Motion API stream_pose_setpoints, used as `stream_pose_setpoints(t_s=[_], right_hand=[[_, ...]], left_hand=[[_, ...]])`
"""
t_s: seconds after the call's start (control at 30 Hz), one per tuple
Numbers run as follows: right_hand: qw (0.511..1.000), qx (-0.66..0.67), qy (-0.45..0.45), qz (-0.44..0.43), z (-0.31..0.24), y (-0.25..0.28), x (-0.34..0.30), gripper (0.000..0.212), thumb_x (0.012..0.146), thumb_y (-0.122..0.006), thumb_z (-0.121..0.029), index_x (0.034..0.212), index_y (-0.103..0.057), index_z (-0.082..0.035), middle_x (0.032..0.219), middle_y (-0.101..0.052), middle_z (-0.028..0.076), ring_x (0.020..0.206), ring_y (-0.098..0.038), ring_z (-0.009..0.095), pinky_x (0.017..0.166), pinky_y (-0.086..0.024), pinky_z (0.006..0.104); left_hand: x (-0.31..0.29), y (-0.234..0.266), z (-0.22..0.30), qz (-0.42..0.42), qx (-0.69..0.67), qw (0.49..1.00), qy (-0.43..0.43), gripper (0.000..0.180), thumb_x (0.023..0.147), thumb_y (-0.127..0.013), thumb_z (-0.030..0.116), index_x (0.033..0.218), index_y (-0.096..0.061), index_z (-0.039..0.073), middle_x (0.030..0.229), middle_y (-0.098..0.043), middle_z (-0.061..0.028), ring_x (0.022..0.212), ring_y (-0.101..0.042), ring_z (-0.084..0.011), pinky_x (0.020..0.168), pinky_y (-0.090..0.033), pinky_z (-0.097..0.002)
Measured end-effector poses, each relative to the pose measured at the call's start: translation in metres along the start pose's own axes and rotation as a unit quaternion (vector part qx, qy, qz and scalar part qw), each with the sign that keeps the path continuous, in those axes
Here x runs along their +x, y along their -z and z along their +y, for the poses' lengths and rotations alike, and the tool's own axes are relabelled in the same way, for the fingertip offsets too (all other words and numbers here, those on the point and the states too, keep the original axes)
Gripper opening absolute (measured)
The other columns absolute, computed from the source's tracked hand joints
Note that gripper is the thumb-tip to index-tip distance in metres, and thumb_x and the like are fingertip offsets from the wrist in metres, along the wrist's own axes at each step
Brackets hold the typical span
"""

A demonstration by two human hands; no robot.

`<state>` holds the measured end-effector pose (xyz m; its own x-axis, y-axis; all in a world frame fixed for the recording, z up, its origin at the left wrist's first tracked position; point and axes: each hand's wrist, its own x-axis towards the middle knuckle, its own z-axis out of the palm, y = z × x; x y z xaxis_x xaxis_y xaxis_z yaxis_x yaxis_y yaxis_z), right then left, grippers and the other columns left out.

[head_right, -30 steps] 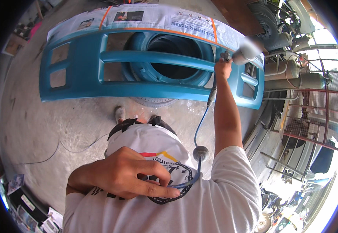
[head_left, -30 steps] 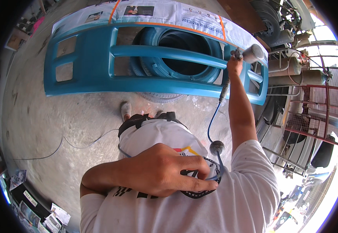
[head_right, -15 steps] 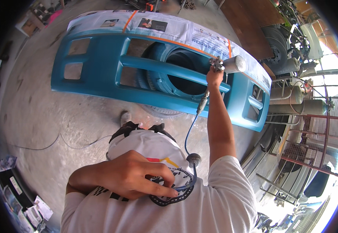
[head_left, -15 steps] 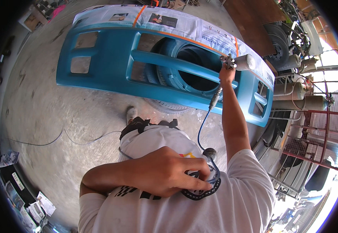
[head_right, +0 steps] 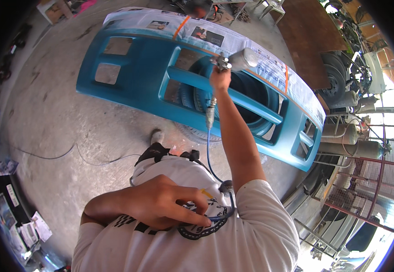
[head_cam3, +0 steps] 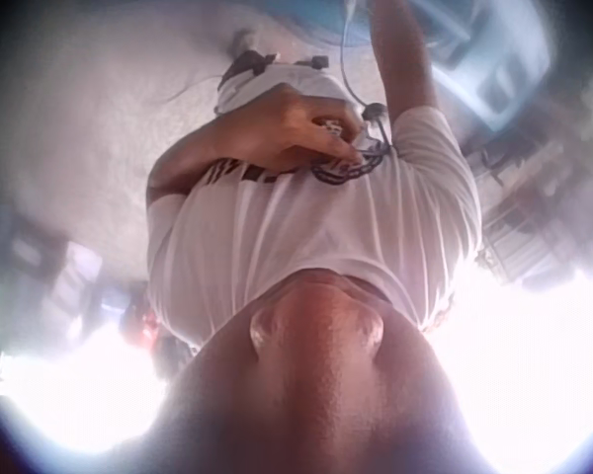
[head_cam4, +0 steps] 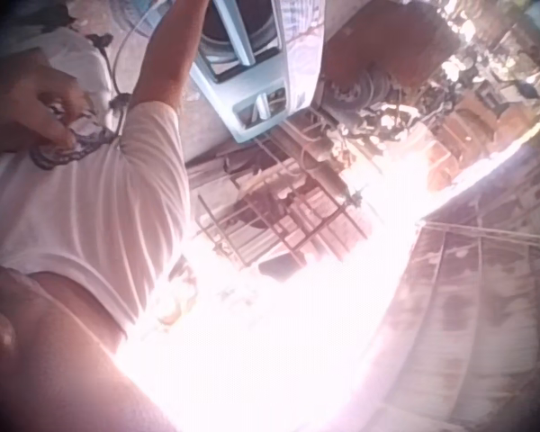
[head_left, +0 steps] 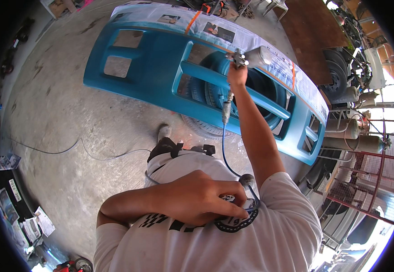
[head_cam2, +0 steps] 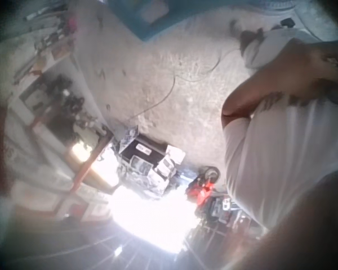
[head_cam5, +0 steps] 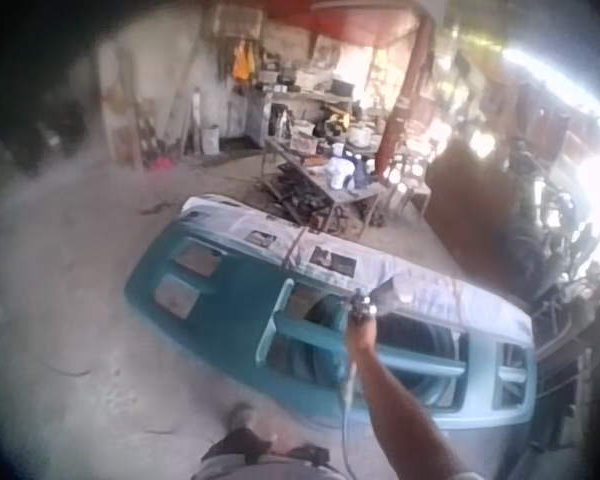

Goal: The person uses a spray gun to apply paint to a teal car bumper resting on stacked tires. The person moves around the bumper, spraying different sections in steady passes while holding the air hose with the other hand.

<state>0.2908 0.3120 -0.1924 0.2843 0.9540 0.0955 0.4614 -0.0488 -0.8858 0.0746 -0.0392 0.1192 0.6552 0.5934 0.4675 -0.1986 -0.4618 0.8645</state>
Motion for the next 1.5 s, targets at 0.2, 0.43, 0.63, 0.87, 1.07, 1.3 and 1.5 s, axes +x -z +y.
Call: stream_pose_setpoints(t_s=[0.2,0.43,0.63,0.87,1.07,1.3,1.5], right_hand=[[0.98,0.163,-0.067,-0.092,-0.102,-0.038,-0.035,0.018,0.098,-0.064,-0.022,0.101,-0.059,-0.004,0.073,-0.061,0.006,0.046,-0.051,0.014,0.037,-0.04,0.0329],[0.995,0.041,-0.076,-0.059,-0.065,-0.033,-0.016,0.027,0.097,-0.065,-0.026,0.117,-0.057,-0.008,0.08,-0.065,0.009,0.049,-0.056,0.018,0.04,-0.043,0.0364],[0.988,0.02,-0.08,-0.129,-0.062,-0.031,-0.024,0.035,0.098,-0.066,-0.03,0.126,-0.057,-0.011,0.085,-0.066,0.009,0.055,-0.058,0.017,0.043,-0.042,0.0358],[0.938,0.186,-0.172,-0.235,-0.123,-0.004,-0.052,0.023,0.1,-0.065,-0.027,0.108,-0.062,-0.005,0.081,-0.061,0.003,0.052,-0.05,0.013,0.043,-0.043,0.0327],[0.971,-0.018,-0.191,-0.144,-0.087,0.032,-0.052,0.035,0.095,-0.067,-0.032,0.125,-0.06,-0.013,0.095,-0.071,0.012,0.071,-0.07,0.028,0.057,-0.055,0.0426],[0.97,-0.21,-0.112,-0.041,-0.036,0.154,-0.073,0.052,0.096,-0.059,-0.03,0.146,-0.047,-0.021,0.121,-0.069,0.02,0.115,-0.065,0.041,0.096,-0.051,0.0516],[0.972,-0.158,-0.173,-0.012,-0.02,0.275,-0.061,0.05,0.099,-0.059,-0.033,0.146,-0.045,-0.026,0.12,-0.07,0.017,0.114,-0.066,0.038,0.095,-0.052,0.0506]], left_hand=[[-0.01,0.009,0.001,0.022,-0.006,1.0,0.016,0.06,0.065,-0.073,-0.007,0.119,-0.075,0.019,0.106,-0.064,0.0005,0.07,-0.068,-0.0163,0.057,-0.055,-0.03],[-0.012,0.02,0.005,0.015,-0.016,1.0,0.019,0.059,0.066,-0.073,-0.007,0.118,-0.075,0.02,0.106,-0.065,0.0014,0.068,-0.068,-0.0163,0.057,-0.055,-0.0303],[-0.016,0.02,0.0,0.024,-0.013,1.0,0.016,0.059,0.065,-0.072,-0.008,0.118,-0.075,0.02,0.106,-0.066,0.0012,0.068,-0.068,-0.0175,0.057,-0.054,-0.0305],[-0.009,0.013,0.003,0.001,-0.016,1.0,0.009,0.058,0.065,-0.071,-0.009,0.116,-0.076,0.019,0.104,-0.066,0.0001,0.068,-0.068,-0.0172,0.057,-0.054,-0.0308],[0.003,-0.001,0.003,-0.022,-0.026,0.999,0.018,0.054,0.067,-0.072,-0.011,0.112,-0.078,0.019,0.102,-0.066,-0.0009,0.069,-0.068,-0.0166,0.057,-0.053,-0.0306],[0.047,-0.054,-0.013,-0.112,-0.049,0.992,0.018,0.049,0.065,-0.075,-0.012,0.105,-0.08,0.016,0.094,-0.067,-0.0028,0.061,-0.061,-0.0137,0.047,-0.046,-0.0271],[0.107,-0.11,-0.024,-0.201,-0.112,0.973,0.016,0.05,0.066,-0.074,-0.016,0.108,-0.079,0.01,0.1,-0.065,-0.0077,0.06,-0.061,-0.0136,0.05,-0.049,-0.026]])
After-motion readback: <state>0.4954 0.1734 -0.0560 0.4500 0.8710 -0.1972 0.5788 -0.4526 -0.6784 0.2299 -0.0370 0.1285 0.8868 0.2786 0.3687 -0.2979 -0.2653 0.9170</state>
